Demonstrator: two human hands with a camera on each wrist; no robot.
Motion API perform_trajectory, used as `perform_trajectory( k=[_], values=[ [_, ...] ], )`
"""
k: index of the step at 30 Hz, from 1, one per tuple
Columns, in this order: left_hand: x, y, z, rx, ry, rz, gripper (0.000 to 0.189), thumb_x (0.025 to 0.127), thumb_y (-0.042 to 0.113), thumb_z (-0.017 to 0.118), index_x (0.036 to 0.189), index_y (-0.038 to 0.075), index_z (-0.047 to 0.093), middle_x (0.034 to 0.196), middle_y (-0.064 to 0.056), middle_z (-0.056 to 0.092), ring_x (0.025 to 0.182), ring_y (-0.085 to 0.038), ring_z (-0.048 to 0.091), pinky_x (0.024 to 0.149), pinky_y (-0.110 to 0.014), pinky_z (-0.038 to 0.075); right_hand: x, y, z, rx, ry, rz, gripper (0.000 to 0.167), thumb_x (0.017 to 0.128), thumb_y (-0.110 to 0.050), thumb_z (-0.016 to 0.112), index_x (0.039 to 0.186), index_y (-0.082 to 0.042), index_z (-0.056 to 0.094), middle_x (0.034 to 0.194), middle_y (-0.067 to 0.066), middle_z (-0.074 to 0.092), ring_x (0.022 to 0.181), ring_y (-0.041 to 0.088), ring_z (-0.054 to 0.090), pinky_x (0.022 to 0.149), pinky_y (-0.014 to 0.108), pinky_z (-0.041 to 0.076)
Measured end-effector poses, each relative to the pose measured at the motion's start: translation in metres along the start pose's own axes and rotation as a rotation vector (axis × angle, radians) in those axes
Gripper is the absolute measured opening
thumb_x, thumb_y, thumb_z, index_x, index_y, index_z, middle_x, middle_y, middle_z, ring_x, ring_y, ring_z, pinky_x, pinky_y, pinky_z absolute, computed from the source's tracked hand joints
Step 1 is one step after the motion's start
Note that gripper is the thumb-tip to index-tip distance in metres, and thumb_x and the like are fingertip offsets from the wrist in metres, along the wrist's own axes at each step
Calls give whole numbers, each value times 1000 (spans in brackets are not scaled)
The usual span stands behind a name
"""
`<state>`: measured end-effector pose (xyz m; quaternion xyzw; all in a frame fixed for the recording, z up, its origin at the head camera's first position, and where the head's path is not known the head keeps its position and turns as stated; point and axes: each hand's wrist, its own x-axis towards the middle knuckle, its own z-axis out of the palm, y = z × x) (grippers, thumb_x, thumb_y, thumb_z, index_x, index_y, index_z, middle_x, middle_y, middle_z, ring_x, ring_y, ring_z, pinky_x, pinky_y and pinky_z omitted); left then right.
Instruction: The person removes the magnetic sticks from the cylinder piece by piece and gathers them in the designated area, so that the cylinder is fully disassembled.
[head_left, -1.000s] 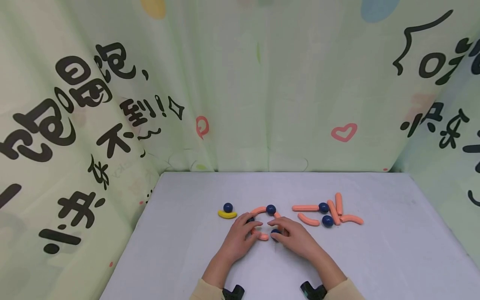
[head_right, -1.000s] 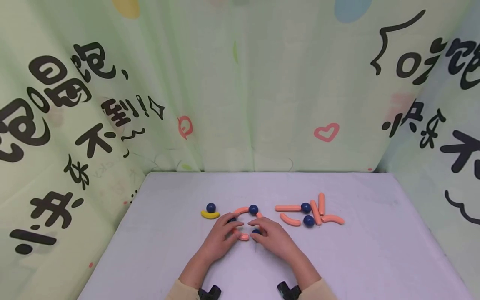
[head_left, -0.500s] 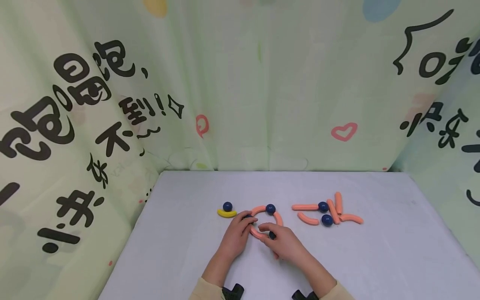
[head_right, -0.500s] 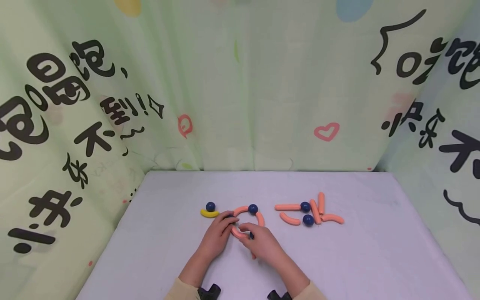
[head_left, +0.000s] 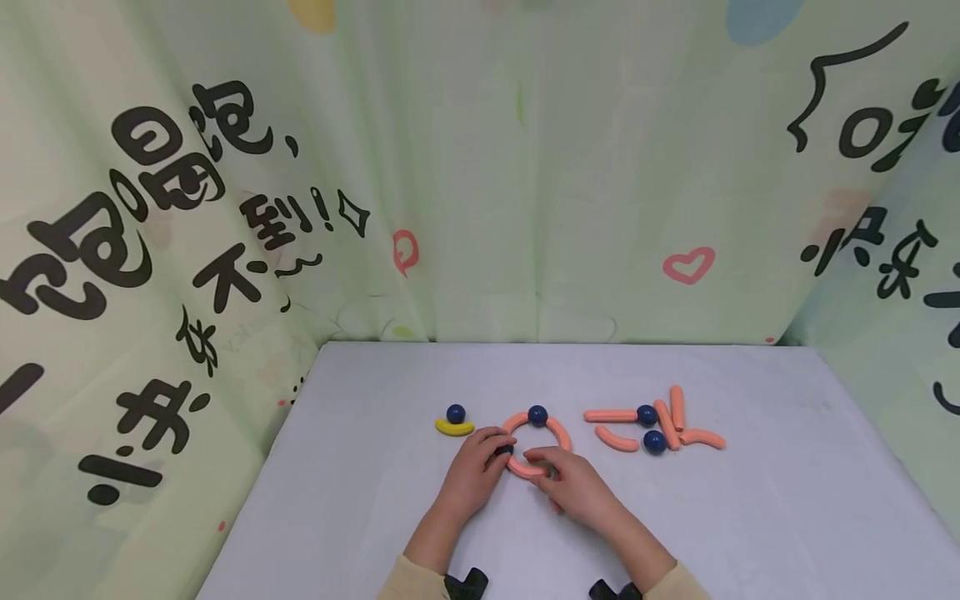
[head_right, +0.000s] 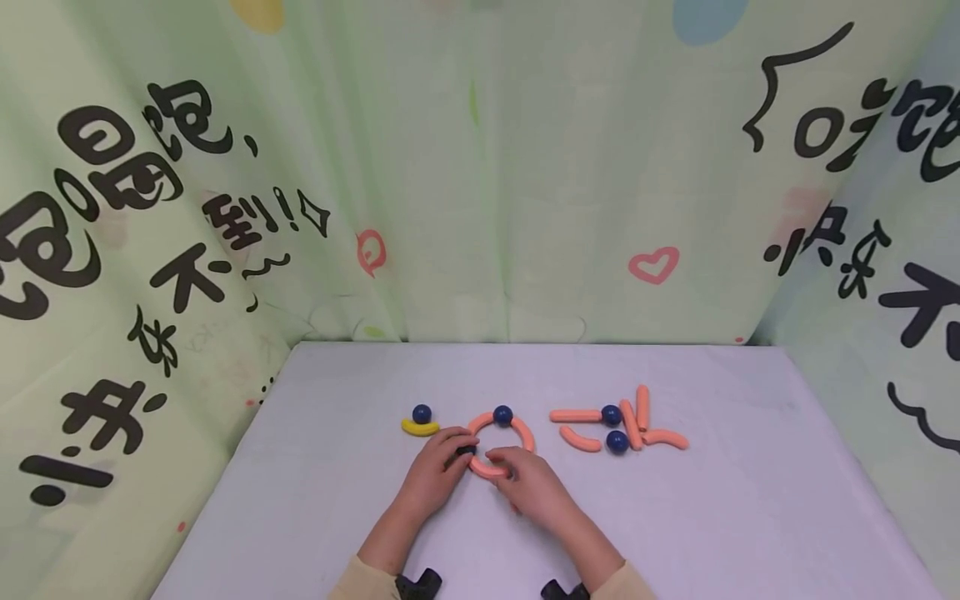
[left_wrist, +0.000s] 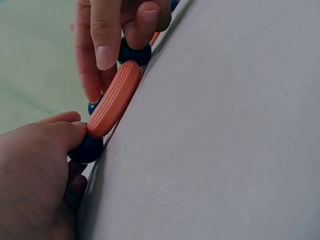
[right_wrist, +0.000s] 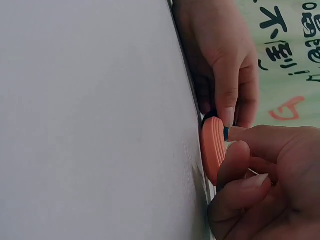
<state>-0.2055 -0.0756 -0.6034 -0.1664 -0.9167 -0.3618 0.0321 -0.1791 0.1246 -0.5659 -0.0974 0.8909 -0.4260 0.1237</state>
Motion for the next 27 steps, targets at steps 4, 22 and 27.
perform_trajectory(
  k=[4,22,27],
  values=[
    [0,-1,0,-8,-3,14,28,99,25,61,126,30,65,135,8,57,127,-16,54,107,-40,48,2,3,3,-11,3,-37,36,92,-15,69,128,-17,64,103,2,67,45,12,53,49,27,46],
    [-1,-1,-1,-24,-8,9,27,99,26,60,125,31,65,134,11,57,126,-15,54,106,-40,48,7,3,10,-128,88,-77,36,88,-8,72,121,-22,70,114,0,70,46,6,49,55,22,44],
    [-1,-1,-2,-26,-12,10,27,99,26,60,125,31,65,134,10,57,126,-15,55,106,-40,48,7,4,10,-116,73,-78,36,89,-8,71,122,-22,70,114,1,69,45,7,49,53,23,44]
  ],
)
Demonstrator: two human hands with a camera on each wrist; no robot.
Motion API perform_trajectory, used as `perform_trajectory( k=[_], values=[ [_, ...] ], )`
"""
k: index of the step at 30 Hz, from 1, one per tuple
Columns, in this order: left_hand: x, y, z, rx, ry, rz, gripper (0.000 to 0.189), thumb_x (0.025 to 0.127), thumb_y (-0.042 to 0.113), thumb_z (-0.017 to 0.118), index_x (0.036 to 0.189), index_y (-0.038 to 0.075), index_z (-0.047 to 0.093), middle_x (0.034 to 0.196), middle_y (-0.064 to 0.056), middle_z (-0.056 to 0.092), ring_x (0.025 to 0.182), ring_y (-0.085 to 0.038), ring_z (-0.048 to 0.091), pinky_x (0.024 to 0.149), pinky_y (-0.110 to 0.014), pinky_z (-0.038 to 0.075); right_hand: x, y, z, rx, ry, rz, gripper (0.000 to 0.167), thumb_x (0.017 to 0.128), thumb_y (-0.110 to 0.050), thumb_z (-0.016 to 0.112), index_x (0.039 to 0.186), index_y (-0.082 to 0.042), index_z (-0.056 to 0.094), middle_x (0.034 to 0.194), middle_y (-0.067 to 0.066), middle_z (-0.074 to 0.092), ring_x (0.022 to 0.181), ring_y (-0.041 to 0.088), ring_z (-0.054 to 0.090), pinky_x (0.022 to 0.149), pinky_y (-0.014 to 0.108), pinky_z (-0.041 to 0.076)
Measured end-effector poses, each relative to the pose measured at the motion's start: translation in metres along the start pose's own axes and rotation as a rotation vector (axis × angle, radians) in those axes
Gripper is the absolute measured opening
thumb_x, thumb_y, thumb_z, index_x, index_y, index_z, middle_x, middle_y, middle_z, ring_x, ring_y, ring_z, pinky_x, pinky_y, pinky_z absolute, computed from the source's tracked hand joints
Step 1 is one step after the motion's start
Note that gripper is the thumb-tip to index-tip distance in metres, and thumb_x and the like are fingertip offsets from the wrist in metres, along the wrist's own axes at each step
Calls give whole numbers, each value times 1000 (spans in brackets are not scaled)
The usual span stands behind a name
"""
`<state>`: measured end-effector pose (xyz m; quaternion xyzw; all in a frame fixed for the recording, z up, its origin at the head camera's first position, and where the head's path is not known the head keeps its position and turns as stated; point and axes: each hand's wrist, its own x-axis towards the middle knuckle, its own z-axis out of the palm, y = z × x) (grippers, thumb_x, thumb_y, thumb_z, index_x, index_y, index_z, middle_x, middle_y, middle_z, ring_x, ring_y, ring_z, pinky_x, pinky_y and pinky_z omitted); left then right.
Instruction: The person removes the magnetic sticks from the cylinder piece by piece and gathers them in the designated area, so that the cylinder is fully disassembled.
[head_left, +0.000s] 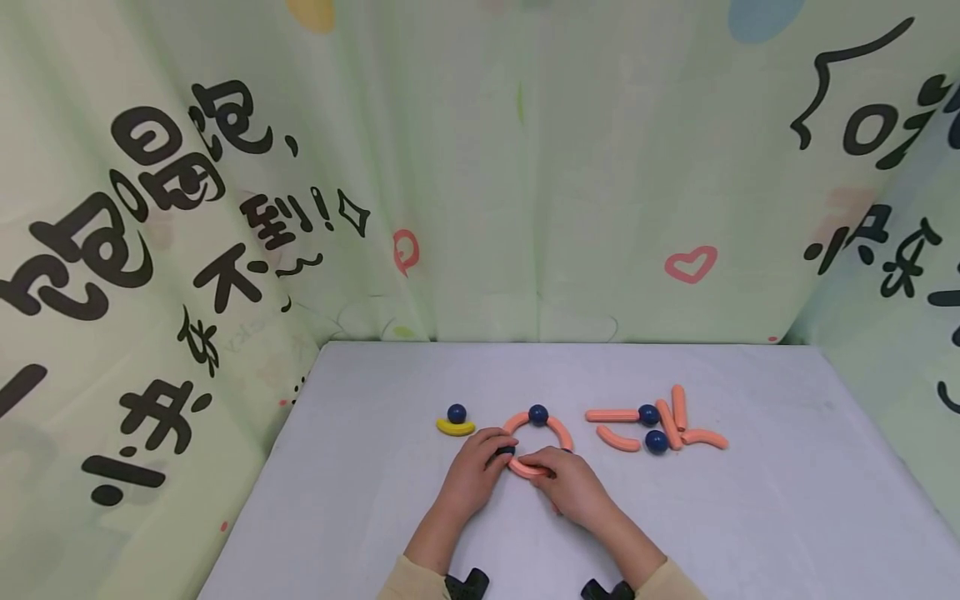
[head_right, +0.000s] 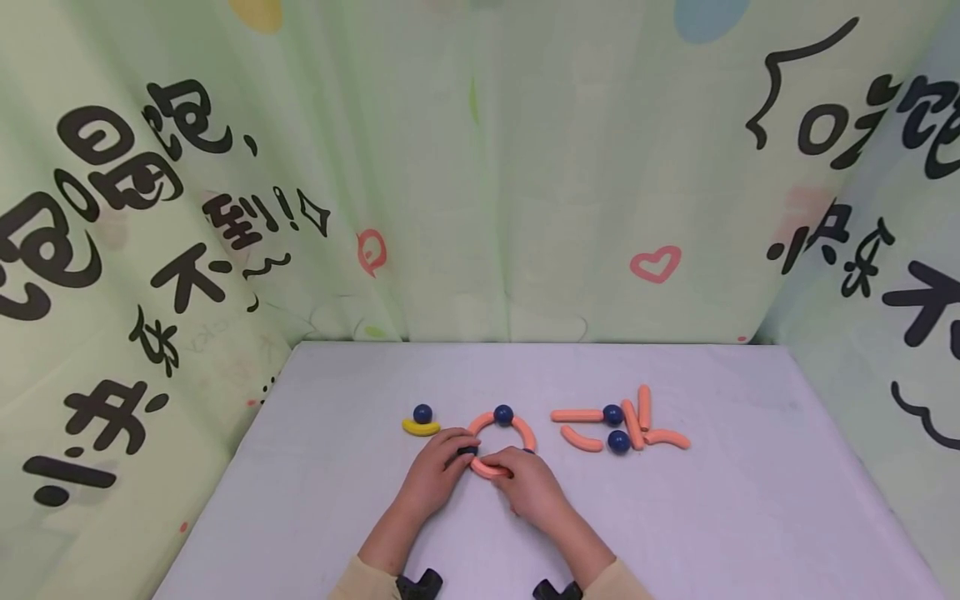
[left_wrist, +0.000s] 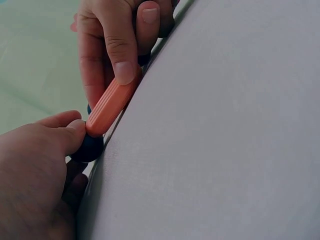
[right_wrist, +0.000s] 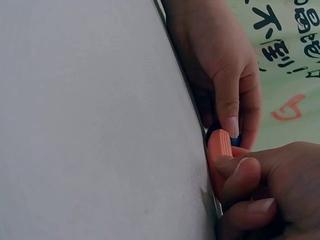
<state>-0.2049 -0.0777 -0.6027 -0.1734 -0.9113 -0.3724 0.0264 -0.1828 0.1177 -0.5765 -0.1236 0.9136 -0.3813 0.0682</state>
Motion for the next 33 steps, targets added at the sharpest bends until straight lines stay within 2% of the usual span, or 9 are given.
perform_trajectory(
  k=[3,5,10,16,19,22,25,28,33],
  values=[
    [0,1,-1,1,-11,-12,27,99,27,60,125,31,65,135,9,57,126,-16,54,106,-40,48,0,1,0,8,-9,3,35,90,-8,70,122,-22,70,113,0,69,44,8,49,52,23,44],
    [0,1,-1,1,-10,-18,27,99,26,60,125,31,65,135,9,57,127,-16,55,106,-41,48,0,2,0,-2,-8,-6,33,90,-10,70,120,-23,71,112,-2,69,50,5,52,56,22,46],
    [1,1,0,-16,-6,-54,27,99,24,59,124,31,66,134,11,57,127,-14,54,107,-39,47,-1,3,1,-25,-6,-23,29,88,-12,72,113,-26,73,109,-8,69,77,0,56,71,22,49],
    [0,2,-1,-31,0,-59,26,99,23,60,123,30,67,133,10,58,127,-15,55,107,-41,48,-3,3,-2,-21,-22,-41,31,89,-15,72,118,-27,71,112,-9,69,90,2,59,78,24,52],
    [0,2,-1,-31,0,-55,27,99,23,60,124,31,66,134,10,58,127,-15,55,106,-41,48,-6,2,-7,16,-44,-53,30,90,-21,71,119,-29,70,113,-10,68,84,1,58,73,21,51],
    [0,1,0,-27,7,-47,27,99,23,60,124,31,66,133,11,58,126,-15,55,106,-41,48,-8,1,-14,96,-68,-51,29,92,-26,70,121,-30,69,112,-8,68,64,6,58,58,24,51],
    [1,0,0,-29,9,-43,27,99,23,61,124,31,66,133,11,58,126,-14,55,106,-40,48,-10,1,-24,166,-74,-22,29,92,-28,69,121,-33,69,103,-4,68,49,11,52,48,27,48],
    [2,0,1,-30,6,-48,27,98,24,61,124,32,66,133,12,58,127,-14,55,106,-40,48,-12,6,-35,193,-51,16,27,92,-29,70,119,-35,68,99,-3,67,48,12,51,47,28,47],
    [2,1,1,-20,-6,-84,28,99,27,61,125,34,65,135,12,57,129,-13,54,108,-40,47,-18,21,-57,165,-7,87,29,92,-27,70,119,-38,67,104,-2,67,49,15,50,46,29,47]
  ],
)
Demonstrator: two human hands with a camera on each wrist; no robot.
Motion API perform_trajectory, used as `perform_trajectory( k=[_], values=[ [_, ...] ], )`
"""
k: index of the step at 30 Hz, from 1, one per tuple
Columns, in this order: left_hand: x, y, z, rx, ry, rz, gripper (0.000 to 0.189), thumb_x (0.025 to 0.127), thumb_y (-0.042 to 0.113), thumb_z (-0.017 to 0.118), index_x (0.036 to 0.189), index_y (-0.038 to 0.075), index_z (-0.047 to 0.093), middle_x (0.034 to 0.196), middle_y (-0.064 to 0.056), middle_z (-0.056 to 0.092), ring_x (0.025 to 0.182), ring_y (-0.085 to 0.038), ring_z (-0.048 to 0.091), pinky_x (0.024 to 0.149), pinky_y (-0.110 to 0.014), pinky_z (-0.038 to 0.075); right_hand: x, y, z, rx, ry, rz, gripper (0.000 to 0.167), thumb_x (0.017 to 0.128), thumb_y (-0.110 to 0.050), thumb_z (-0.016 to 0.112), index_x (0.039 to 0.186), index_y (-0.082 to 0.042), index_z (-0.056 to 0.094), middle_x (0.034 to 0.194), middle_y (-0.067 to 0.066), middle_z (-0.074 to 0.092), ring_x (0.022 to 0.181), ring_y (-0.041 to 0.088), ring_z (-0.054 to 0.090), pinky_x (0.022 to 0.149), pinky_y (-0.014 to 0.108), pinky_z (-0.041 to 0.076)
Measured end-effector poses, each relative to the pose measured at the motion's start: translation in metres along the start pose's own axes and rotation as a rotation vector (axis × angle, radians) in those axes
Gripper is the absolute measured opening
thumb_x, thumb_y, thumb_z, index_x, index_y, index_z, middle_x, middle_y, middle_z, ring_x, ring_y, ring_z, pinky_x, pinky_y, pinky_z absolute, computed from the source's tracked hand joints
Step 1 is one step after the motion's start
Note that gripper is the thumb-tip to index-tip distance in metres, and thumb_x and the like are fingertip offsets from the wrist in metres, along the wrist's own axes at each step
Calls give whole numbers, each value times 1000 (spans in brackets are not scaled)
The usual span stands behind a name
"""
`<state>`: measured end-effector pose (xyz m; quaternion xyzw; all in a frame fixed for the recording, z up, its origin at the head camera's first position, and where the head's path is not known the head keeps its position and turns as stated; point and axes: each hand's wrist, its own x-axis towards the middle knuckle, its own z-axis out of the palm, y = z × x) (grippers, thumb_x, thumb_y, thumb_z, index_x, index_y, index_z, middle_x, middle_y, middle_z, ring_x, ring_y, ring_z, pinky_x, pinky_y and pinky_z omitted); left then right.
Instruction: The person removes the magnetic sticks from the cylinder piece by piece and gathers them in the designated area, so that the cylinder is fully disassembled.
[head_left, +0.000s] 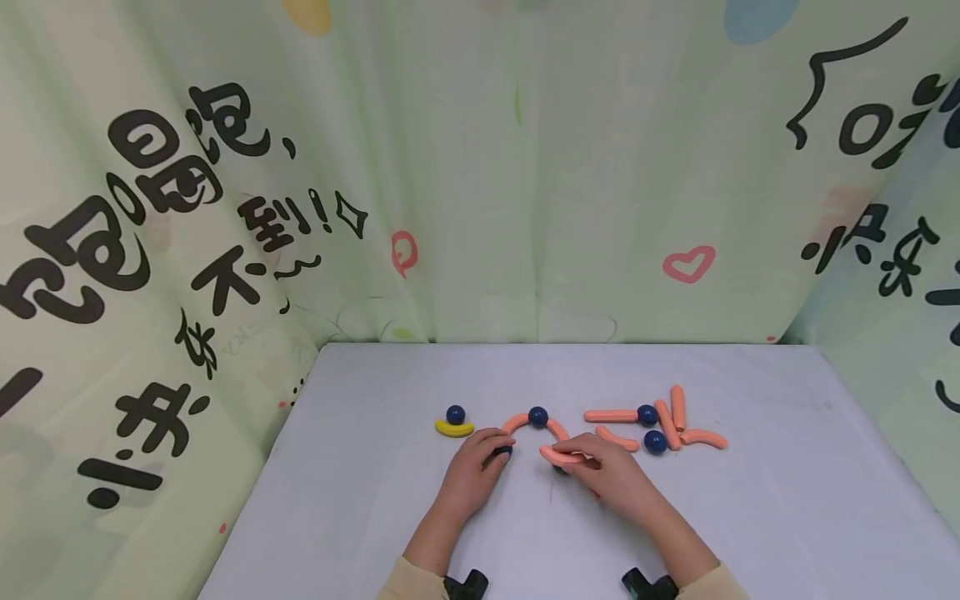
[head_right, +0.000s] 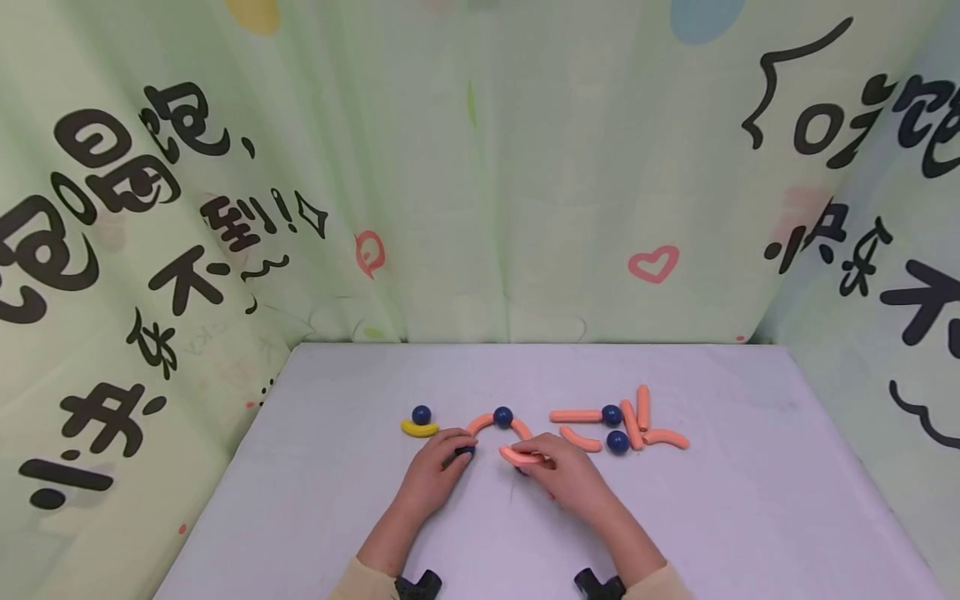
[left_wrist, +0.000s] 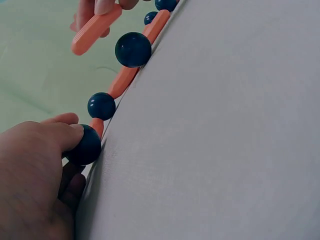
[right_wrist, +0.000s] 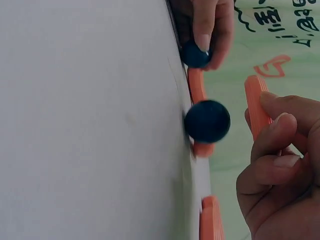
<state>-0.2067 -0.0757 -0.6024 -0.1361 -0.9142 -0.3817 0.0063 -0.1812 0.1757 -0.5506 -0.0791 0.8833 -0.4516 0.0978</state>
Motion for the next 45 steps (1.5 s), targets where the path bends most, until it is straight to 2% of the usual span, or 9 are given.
perform_trajectory(
  k=[5,9,15,20,24,28,31,36,45],
  values=[
    [0,2,0,-5,-8,-23,28,99,27,60,126,35,65,136,13,56,129,-14,53,109,-40,46,-8,18,-26,-89,72,39,31,93,-23,69,122,-32,68,116,2,67,73,16,54,56,25,47],
    [0,3,-1,-18,-4,-31,27,99,26,61,124,35,66,135,14,56,129,-14,53,108,-39,46,-15,34,-45,-108,100,54,32,93,-28,69,125,-30,68,128,-1,65,91,15,56,66,23,49],
    [0,3,0,-28,2,-30,27,99,26,61,123,35,66,134,14,57,128,-13,54,108,-39,47,-27,57,-66,-132,102,89,30,92,-41,68,121,-32,69,111,-1,69,86,12,57,68,22,47],
    [-1,2,0,-18,7,-27,26,99,26,61,123,34,66,134,13,57,128,-13,54,109,-39,46,-34,73,-76,-182,87,114,32,92,-43,67,121,-30,69,115,1,68,87,14,55,68,23,46],
    [-1,2,0,-18,10,-28,27,99,25,61,123,35,66,134,13,57,128,-14,54,108,-39,46,-36,83,-81,-199,93,92,30,91,-43,68,119,-31,70,124,3,68,108,25,61,79,31,51],
    [-2,2,1,-17,10,-27,27,98,26,61,123,35,66,135,13,57,128,-13,54,108,-39,47,-37,90,-84,-210,106,82,30,91,-43,68,119,-31,70,127,4,68,127,37,54,92,48,51],
    [-2,2,1,-14,8,-28,27,99,26,61,123,36,66,135,14,56,128,-13,54,108,-39,47,-38,93,-85,-215,99,82,29,92,-42,67,118,-31,70,128,5,67,127,38,54,93,51,50],
    [-2,3,1,-7,9,-34,27,99,26,61,123,37,66,134,14,57,128,-14,54,108,-39,47,-38,93,-86,-221,89,82,25,92,-40,68,116,-33,70,129,5,66,125,37,55,90,47,50],
    [-2,3,0,-15,7,-43,27,98,26,61,123,36,66,135,14,57,128,-13,53,108,-39,47,-38,96,-85,-222,107,81,23,93,-40,67,115,-34,70,128,4,66,125,36,55,92,50,50]
  ],
)
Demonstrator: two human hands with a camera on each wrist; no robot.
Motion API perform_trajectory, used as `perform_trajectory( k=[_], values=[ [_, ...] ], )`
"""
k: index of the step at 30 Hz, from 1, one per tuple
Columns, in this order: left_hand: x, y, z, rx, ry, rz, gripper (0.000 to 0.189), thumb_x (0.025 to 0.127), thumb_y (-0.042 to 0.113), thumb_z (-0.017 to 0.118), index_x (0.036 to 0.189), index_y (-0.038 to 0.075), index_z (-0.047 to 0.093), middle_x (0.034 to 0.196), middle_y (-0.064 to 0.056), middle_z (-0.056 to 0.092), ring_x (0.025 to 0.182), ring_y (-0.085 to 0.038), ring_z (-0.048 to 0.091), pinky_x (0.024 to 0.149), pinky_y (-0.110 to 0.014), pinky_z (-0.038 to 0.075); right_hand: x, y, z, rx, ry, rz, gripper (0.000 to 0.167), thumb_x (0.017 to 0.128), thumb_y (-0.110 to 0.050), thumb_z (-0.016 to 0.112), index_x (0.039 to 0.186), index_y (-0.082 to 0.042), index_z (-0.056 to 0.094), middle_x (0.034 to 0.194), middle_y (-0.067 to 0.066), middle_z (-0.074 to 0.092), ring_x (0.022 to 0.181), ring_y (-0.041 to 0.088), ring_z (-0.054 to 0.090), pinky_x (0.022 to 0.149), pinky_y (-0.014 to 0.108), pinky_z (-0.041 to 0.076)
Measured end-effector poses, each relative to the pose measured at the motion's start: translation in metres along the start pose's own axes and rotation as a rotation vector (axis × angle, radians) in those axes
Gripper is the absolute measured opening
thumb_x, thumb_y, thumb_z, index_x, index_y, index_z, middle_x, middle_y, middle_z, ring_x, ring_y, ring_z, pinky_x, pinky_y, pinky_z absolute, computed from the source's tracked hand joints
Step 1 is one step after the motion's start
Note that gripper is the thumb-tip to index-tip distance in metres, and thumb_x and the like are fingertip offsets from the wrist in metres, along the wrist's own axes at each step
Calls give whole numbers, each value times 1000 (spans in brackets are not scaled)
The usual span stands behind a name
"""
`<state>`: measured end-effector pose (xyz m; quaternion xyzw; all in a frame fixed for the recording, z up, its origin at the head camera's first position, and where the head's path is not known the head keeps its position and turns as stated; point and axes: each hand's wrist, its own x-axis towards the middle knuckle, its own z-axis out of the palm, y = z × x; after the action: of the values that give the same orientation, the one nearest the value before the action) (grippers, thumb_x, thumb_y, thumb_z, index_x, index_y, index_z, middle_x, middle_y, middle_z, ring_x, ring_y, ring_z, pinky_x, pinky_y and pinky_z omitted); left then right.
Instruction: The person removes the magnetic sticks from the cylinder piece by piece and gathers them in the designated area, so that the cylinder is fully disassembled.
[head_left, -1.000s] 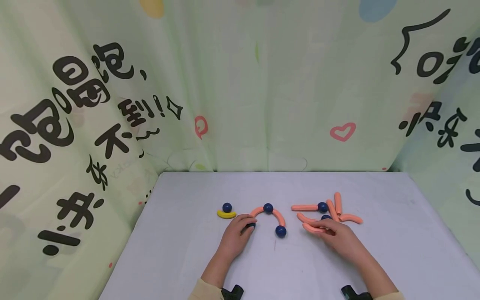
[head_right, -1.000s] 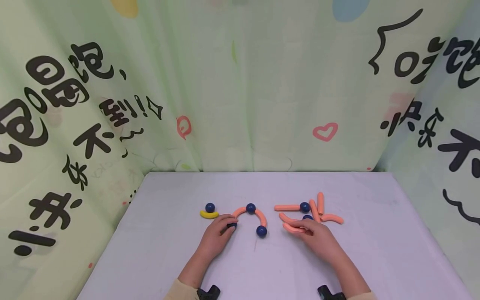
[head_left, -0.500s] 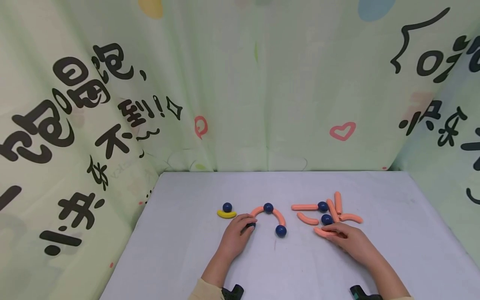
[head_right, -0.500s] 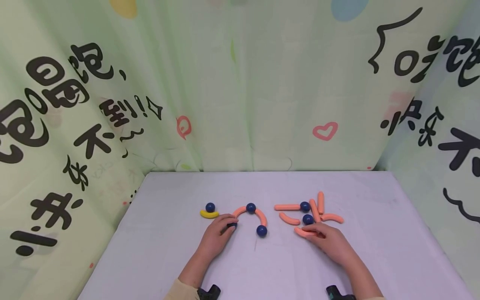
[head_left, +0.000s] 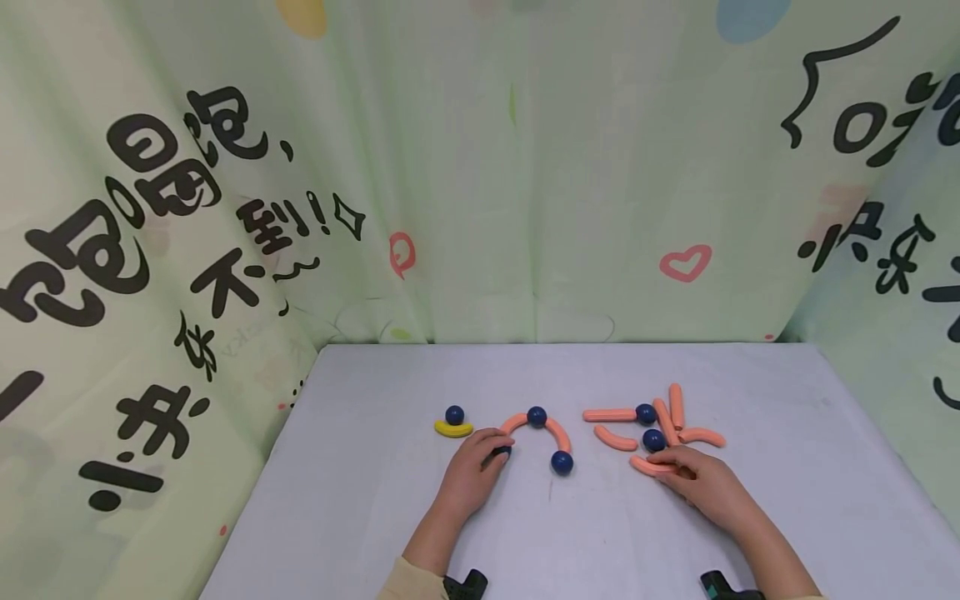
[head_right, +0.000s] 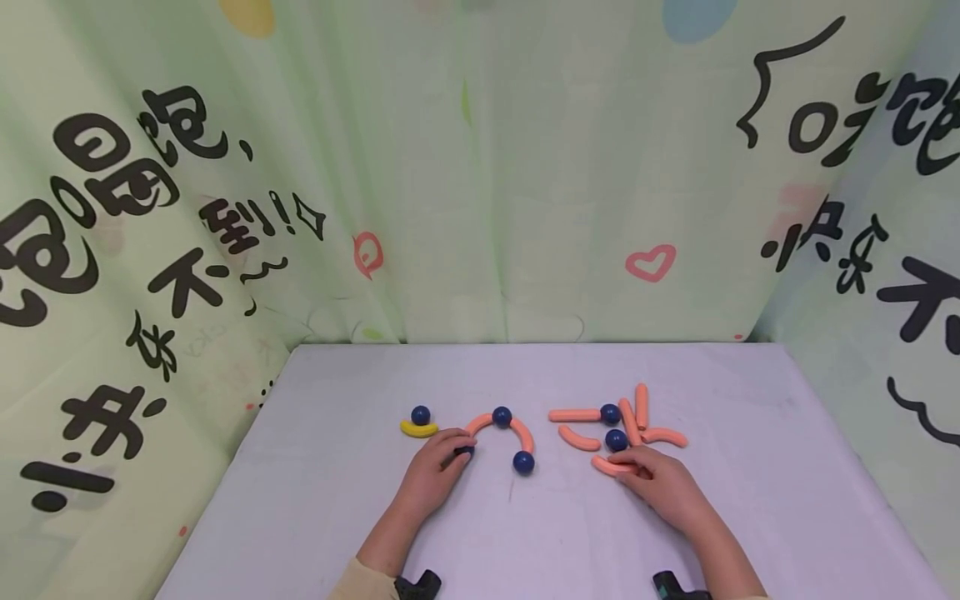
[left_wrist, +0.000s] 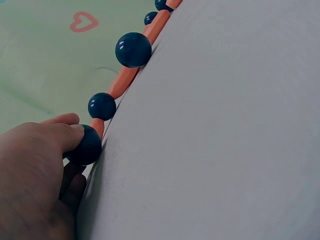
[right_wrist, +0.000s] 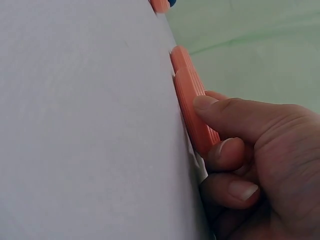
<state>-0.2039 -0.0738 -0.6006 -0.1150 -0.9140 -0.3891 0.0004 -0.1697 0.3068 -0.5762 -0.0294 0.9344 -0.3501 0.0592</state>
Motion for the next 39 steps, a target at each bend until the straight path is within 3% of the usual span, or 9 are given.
perform_trajectory(
  k=[3,6,10,16,20,24,28,33,39],
  values=[
    [0,0,0,-3,-2,-5,26,98,26,61,122,37,66,135,14,57,129,-13,53,108,-39,47,0,0,0,1,17,-4,22,92,-38,68,114,-33,71,125,2,68,125,36,54,92,49,50],
    [1,0,0,-4,-5,-9,26,98,26,61,122,37,66,135,14,57,129,-13,53,109,-39,47,-1,-1,0,3,17,16,25,91,-40,69,115,-33,70,111,1,70,105,29,62,80,38,52],
    [1,0,0,0,-5,-6,27,98,27,61,122,37,66,134,14,57,128,-13,53,108,-40,47,-3,-4,-1,-9,16,52,33,90,-51,66,117,-32,70,104,0,67,83,14,53,66,26,42],
    [1,1,0,3,-8,0,27,98,26,61,122,37,66,135,15,56,129,-13,53,109,-40,46,-6,-16,-1,54,15,69,33,92,-49,65,117,-28,70,94,1,66,75,11,52,61,24,44],
    [0,1,0,0,-13,-3,27,98,27,61,123,37,65,135,14,56,129,-13,53,109,-40,46,-4,-30,4,74,22,6,27,90,-45,69,112,-29,72,81,-1,60,67,10,49,58,24,43],
    [0,1,0,0,-9,-4,27,99,27,61,123,38,65,136,14,56,129,-14,53,109,-41,46,2,-46,14,62,-17,-64,20,93,-32,69,112,-28,71,85,-4,63,71,6,51,61,22,45],
    [0,0,0,-2,-6,4,27,99,27,61,123,38,65,136,14,56,129,-14,53,109,-41,46,9,-62,26,79,-73,-75,21,93,-24,69,114,-28,70,79,-3,57,67,10,48,57,24,42],
    [0,-3,2,-1,3,18,27,99,26,61,123,37,66,134,14,57,128,-13,54,108,-40,47,18,-78,39,62,-102,-140,25,91,-26,72,114,-32,69,77,-4,54,63,9,44,54,23,38],
    [0,-2,1,-4,4,25,27,98,26,62,123,37,66,135,14,57,128,-13,54,108,-40,47,26,-90,48,75,-159,-188,31,90,-25,72,120,-31,67,101,-10,65,70,9,49,59,23,44]
  ],
)
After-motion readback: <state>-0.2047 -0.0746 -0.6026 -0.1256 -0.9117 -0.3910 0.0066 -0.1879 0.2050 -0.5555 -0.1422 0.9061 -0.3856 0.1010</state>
